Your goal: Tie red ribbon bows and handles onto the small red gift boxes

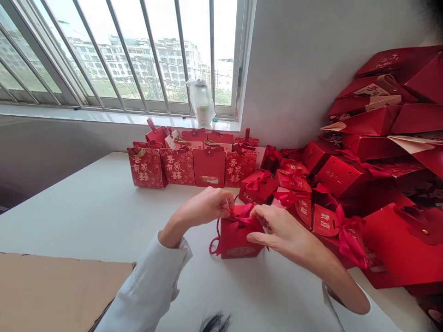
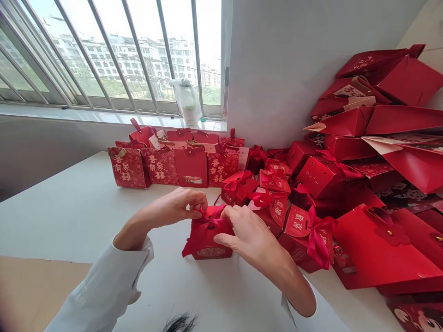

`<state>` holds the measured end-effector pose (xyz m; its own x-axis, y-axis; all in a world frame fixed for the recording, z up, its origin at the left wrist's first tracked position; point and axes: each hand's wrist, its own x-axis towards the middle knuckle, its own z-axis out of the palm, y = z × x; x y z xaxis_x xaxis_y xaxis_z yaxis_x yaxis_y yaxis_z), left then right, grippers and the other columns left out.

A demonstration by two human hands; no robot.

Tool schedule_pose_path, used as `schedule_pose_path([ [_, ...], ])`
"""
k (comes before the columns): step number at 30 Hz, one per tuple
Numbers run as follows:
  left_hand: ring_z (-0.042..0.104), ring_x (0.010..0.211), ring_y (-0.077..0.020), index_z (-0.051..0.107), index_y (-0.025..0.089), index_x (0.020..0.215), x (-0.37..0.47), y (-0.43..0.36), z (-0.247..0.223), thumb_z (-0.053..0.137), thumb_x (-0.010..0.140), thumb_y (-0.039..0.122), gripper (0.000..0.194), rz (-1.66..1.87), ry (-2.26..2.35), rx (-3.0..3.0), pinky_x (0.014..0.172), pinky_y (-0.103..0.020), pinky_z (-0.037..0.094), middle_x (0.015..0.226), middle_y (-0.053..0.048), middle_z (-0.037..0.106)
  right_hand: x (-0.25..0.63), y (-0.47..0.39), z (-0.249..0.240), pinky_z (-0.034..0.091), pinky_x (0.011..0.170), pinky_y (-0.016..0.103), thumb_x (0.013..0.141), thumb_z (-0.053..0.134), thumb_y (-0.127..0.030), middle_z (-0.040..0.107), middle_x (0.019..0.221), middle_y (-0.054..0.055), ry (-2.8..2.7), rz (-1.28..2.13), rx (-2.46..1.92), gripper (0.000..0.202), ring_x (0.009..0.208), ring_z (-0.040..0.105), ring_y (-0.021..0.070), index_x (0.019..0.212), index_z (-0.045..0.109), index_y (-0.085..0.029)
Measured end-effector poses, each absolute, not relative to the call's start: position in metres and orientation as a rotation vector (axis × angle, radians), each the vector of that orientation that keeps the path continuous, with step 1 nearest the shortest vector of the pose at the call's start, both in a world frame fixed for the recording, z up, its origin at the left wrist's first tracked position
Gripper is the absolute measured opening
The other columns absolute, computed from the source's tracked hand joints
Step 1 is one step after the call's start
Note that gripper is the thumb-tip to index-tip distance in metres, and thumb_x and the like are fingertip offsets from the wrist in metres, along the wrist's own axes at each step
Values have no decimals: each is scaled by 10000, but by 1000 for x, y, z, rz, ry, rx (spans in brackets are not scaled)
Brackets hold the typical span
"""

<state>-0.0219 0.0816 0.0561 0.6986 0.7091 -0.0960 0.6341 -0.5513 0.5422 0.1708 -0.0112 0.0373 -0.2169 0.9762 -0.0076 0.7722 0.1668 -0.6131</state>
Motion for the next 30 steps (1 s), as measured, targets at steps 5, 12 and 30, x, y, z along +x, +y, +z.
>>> schedule_pose_path([
  [5,460,594,-123,596,201,711,-28,79,67,619,740,366,170,80,971,2275,488,-216,317,665,17,559,171,-11,43,323,601,259,845,557,-461,558,725,-19,-1999,691,-1679,316,701,458,146,685,477,-200],
  [12,387,517,-101,481,186,554,-28,79,62,554,742,268,218,56,975,2305,438,-233,236,572,27,506,174,0,30,292,580,257,909,389,-562,460,630,-38,-2019,669,-1677,438,618,383,118,680,447,-194],
  [30,398,588,-110,492,183,658,-21,85,56,527,778,341,201,137,1099,2204,492,-229,278,627,40,487,154,5,16,329,644,279,821,504,-293,593,689,-7,-1898,518,-1786,212,668,500,150,633,482,-195],
])
